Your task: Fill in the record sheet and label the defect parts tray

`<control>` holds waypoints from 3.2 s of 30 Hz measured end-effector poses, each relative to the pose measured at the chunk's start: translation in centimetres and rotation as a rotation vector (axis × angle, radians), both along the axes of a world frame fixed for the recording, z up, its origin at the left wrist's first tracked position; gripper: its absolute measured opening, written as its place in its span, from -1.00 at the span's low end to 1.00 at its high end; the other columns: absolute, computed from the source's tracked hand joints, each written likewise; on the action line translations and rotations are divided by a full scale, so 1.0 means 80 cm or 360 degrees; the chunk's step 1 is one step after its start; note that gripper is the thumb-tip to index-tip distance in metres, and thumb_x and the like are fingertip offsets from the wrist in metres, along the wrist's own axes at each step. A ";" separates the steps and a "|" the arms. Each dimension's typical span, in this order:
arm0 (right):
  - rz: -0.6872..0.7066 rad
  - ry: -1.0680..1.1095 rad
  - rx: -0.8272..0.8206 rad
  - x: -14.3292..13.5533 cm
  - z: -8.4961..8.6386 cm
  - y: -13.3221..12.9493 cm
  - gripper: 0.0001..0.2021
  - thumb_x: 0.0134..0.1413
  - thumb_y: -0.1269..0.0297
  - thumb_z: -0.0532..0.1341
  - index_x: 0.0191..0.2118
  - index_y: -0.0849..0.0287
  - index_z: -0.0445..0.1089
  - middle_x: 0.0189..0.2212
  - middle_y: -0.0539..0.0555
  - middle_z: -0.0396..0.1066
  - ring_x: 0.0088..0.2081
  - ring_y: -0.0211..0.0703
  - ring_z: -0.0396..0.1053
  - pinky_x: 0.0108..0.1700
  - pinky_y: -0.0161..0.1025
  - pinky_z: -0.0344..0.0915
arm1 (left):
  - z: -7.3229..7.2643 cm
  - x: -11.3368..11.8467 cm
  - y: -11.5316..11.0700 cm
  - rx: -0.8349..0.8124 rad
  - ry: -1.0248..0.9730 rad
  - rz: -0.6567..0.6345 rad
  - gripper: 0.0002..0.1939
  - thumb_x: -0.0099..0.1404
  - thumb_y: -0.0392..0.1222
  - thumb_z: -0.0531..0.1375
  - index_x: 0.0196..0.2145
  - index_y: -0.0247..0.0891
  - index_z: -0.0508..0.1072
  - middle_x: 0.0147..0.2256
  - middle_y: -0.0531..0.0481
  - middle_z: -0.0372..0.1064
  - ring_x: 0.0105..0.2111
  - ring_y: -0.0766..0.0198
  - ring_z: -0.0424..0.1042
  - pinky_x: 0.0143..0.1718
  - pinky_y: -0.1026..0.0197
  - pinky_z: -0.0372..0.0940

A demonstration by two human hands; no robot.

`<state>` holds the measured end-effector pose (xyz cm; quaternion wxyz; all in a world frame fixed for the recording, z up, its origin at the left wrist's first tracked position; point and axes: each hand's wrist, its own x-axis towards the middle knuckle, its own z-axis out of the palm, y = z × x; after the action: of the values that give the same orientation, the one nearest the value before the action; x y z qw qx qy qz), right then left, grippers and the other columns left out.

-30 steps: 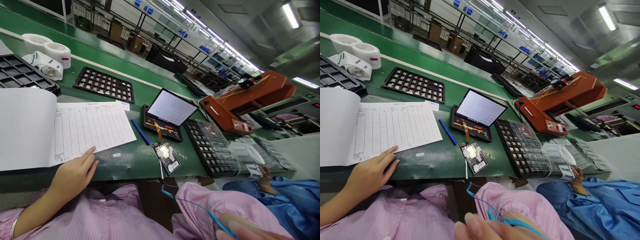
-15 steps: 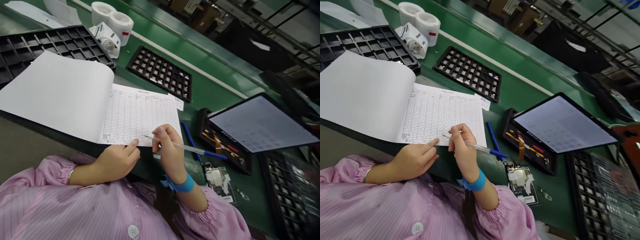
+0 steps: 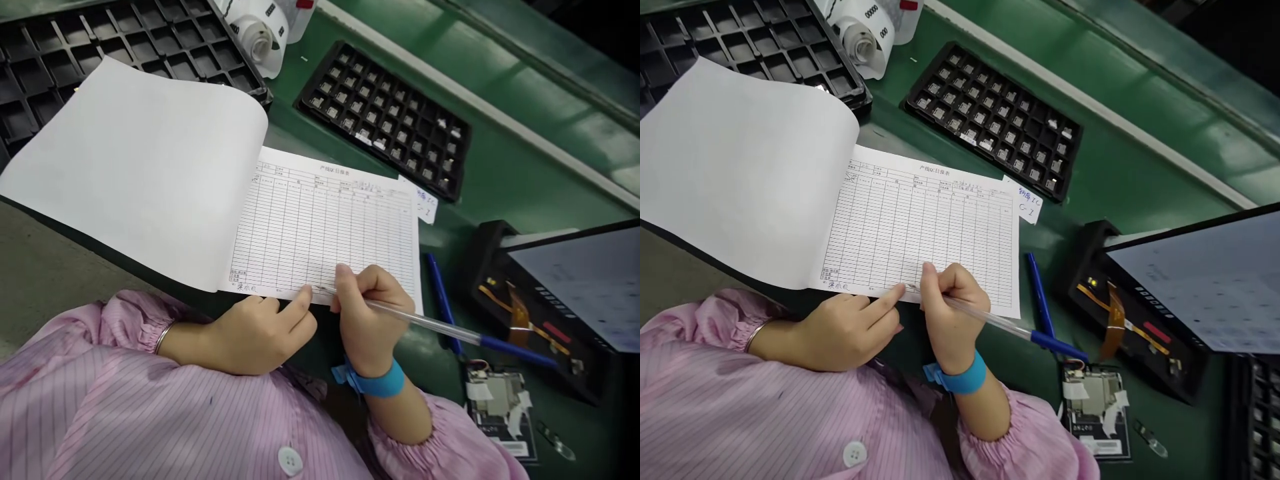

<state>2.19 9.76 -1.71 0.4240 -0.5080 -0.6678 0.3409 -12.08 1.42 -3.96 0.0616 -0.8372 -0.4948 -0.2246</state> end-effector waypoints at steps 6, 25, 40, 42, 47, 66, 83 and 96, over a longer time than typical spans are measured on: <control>-0.0016 -0.0038 0.0056 0.002 -0.003 0.001 -0.61 0.10 0.38 0.23 -0.67 0.13 0.11 -0.78 -0.13 0.13 -0.74 -0.36 0.12 -0.68 -0.30 0.07 | 0.003 -0.001 0.002 -0.0007 0.0008 -0.0031 -0.91 0.29 -0.25 0.06 -0.32 -0.29 0.33 0.08 -0.17 0.32 -0.63 0.42 0.16 -0.65 0.25 0.05; 0.0020 -0.0098 0.0053 0.002 -0.004 -0.002 -0.60 0.13 0.37 0.20 -0.67 0.14 0.10 -0.77 -0.12 0.10 -0.72 -0.38 0.10 -0.67 -0.33 0.09 | 0.003 -0.001 0.003 0.0073 -0.0054 -0.0037 -0.93 0.25 -0.29 0.09 -0.37 -0.31 0.35 0.01 -0.16 0.40 -0.64 0.42 0.18 -0.68 0.26 0.05; 0.0046 -0.0143 0.0089 0.001 -0.003 -0.001 -0.61 0.11 0.41 0.20 -0.67 0.15 0.09 -0.76 -0.12 0.08 -0.70 -0.38 0.07 -0.66 -0.31 0.05 | 0.005 -0.002 0.001 0.0066 -0.0046 -0.0040 -0.94 0.24 -0.28 0.14 -0.34 -0.32 0.38 0.01 -0.15 0.40 -0.64 0.41 0.21 -0.70 0.26 0.08; 0.0054 -0.0131 0.0088 0.001 -0.003 -0.001 -0.61 0.12 0.41 0.19 -0.67 0.15 0.10 -0.75 -0.12 0.08 -0.70 -0.39 0.07 -0.65 -0.32 0.06 | 0.005 -0.002 0.002 0.0067 -0.0043 -0.0035 -0.94 0.24 -0.28 0.13 -0.35 -0.32 0.38 0.00 -0.15 0.40 -0.64 0.42 0.21 -0.69 0.27 0.08; 0.0067 -0.0100 0.0091 0.001 -0.003 -0.001 -0.62 0.12 0.43 0.19 -0.67 0.15 0.10 -0.75 -0.14 0.07 -0.70 -0.40 0.07 -0.66 -0.33 0.08 | 0.005 -0.002 0.003 0.0072 -0.0045 -0.0042 -0.94 0.24 -0.28 0.12 -0.35 -0.32 0.38 0.00 -0.15 0.40 -0.64 0.42 0.22 -0.68 0.28 0.07; -0.0016 -0.0080 0.0080 0.004 -0.002 -0.002 -0.61 0.11 0.43 0.19 -0.68 0.15 0.07 -0.78 -0.14 0.11 -0.73 -0.40 0.10 -0.68 -0.34 0.08 | 0.002 -0.001 0.002 0.0083 -0.0086 -0.0044 -0.93 0.20 -0.27 0.18 -0.37 -0.31 0.34 -0.01 -0.17 0.41 -0.66 0.38 0.19 -0.70 0.25 0.08; 0.0032 -0.0071 0.0099 0.005 -0.004 -0.001 -0.62 0.11 0.46 0.19 -0.67 0.15 0.10 -0.77 -0.14 0.13 -0.72 -0.40 0.11 -0.68 -0.35 0.10 | 0.002 -0.001 0.002 0.0073 -0.0084 -0.0049 -0.93 0.20 -0.27 0.18 -0.36 -0.31 0.35 0.01 -0.15 0.40 -0.66 0.38 0.18 -0.70 0.24 0.08; 0.0042 -0.0079 0.0064 0.005 -0.003 -0.001 -0.62 0.11 0.43 0.19 -0.67 0.15 0.09 -0.77 -0.14 0.13 -0.73 -0.40 0.12 -0.68 -0.35 0.11 | 0.002 -0.002 0.003 0.0078 -0.0069 -0.0036 -0.95 0.20 -0.27 0.16 -0.36 -0.30 0.36 0.01 -0.12 0.40 -0.66 0.40 0.17 -0.69 0.25 0.06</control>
<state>2.55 9.70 -1.95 0.4129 -0.4989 -0.6914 0.3203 -12.21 1.66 -3.77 0.0687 -0.8360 -0.4808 -0.2554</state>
